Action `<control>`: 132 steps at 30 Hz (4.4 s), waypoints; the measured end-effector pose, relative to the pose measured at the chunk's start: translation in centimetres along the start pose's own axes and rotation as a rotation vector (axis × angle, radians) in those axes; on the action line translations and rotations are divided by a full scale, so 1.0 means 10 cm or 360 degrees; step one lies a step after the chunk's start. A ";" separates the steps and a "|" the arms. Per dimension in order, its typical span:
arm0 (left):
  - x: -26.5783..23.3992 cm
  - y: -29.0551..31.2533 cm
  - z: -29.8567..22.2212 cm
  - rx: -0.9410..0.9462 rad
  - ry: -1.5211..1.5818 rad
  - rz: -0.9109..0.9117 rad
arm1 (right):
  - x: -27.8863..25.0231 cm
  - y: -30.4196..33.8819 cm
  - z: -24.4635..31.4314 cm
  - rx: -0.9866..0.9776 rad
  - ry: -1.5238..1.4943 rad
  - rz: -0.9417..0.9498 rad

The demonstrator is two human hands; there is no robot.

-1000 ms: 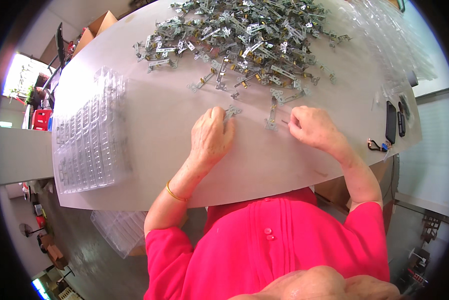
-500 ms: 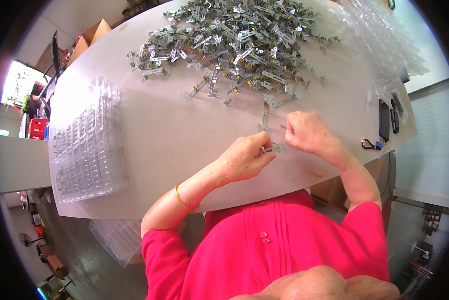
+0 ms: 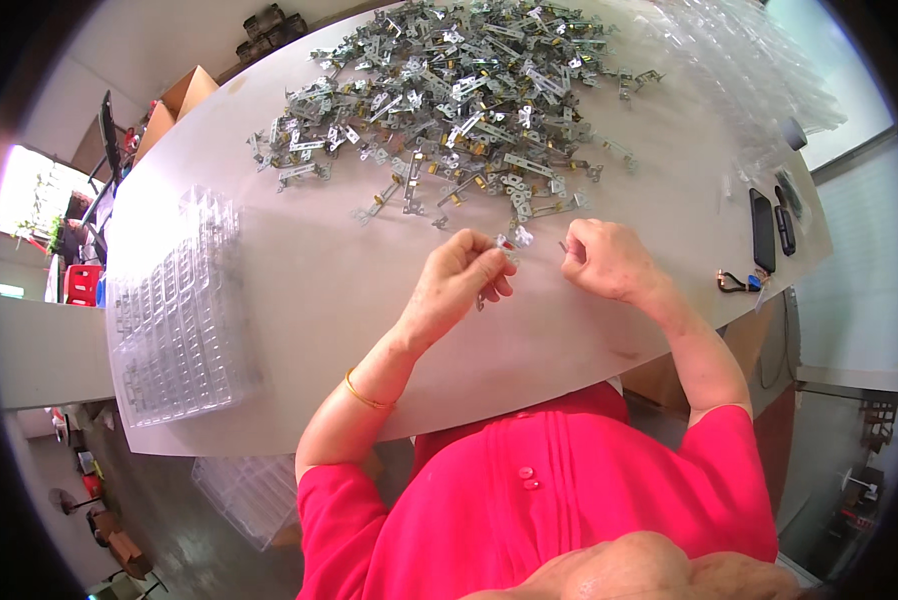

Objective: The person assembles metal brackets by attaching small metal pieces to each bracket by hand and placing the assembled brackets into a plastic tray.

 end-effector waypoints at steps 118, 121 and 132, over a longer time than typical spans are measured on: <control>-0.31 0.15 0.02 0.0213 0.0190 -0.0112 | 0.35 -0.47 0.64 -0.0136 -0.2272 0.0519; -0.27 0.14 0.01 0.0226 0.0100 -0.0030 | 0.32 -0.47 0.61 -0.0161 -0.2067 0.0447; -0.34 0.10 0.11 -0.0020 0.0482 -0.0116 | -0.05 -0.38 0.71 -0.0806 -0.1337 -0.0351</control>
Point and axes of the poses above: each hand's wrist, its own y-axis away from the middle knuckle, its own x-axis out of the palm, z = x × y, the point moved 6 cm from there along -y, towards the middle knuckle, and after that the axes turned 9 degrees about z, right-handed, at the moved point
